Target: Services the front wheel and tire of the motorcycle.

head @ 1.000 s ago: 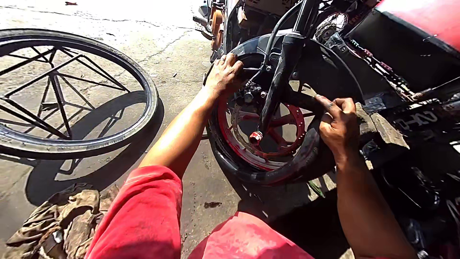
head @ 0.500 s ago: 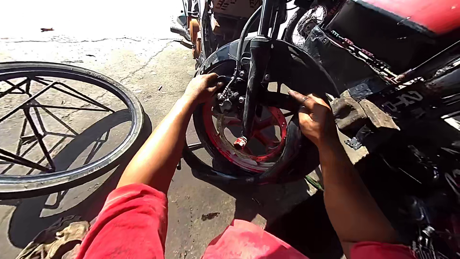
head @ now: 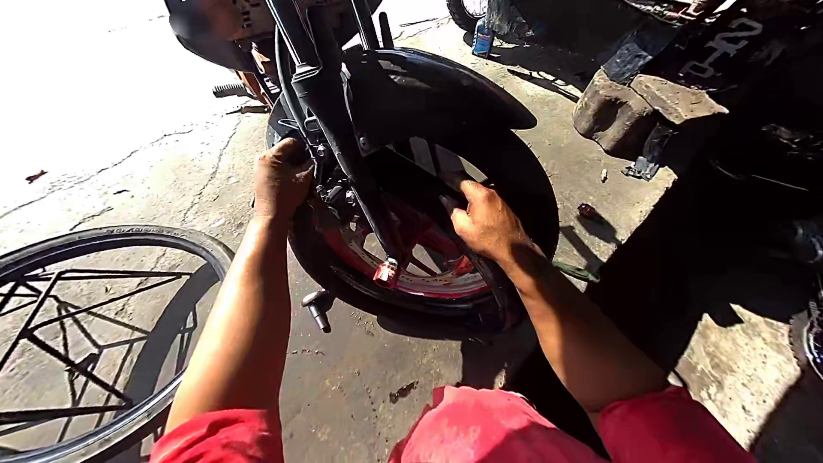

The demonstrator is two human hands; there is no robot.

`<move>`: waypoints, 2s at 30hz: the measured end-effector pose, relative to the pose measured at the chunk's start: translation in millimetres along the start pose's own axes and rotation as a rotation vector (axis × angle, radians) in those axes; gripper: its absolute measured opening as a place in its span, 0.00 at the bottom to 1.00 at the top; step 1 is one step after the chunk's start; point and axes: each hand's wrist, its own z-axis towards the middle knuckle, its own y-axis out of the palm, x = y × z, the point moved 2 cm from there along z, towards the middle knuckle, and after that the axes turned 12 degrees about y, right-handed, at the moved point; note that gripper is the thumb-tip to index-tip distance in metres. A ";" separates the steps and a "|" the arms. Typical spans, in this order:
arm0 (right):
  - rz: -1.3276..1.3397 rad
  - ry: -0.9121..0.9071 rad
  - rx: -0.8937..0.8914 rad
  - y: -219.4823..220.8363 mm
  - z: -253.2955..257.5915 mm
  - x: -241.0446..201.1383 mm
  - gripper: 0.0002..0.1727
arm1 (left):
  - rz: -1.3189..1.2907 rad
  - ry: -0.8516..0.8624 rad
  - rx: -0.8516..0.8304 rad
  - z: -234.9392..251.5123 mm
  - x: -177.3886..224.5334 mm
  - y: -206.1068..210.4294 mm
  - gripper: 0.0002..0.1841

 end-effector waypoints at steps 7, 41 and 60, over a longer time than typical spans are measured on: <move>-0.024 -0.106 0.154 -16.1 -17.3 10.4 0.24 | -0.305 -0.086 -0.303 -43.6 -39.2 -17.2 0.26; -0.674 -0.200 0.175 -12.9 -21.0 -2.4 0.16 | 0.040 0.028 -0.045 -58.6 -39.3 11.5 0.20; -0.854 0.452 -0.257 25.9 -71.9 56.5 0.21 | 0.253 0.275 0.092 -25.8 -26.3 9.7 0.21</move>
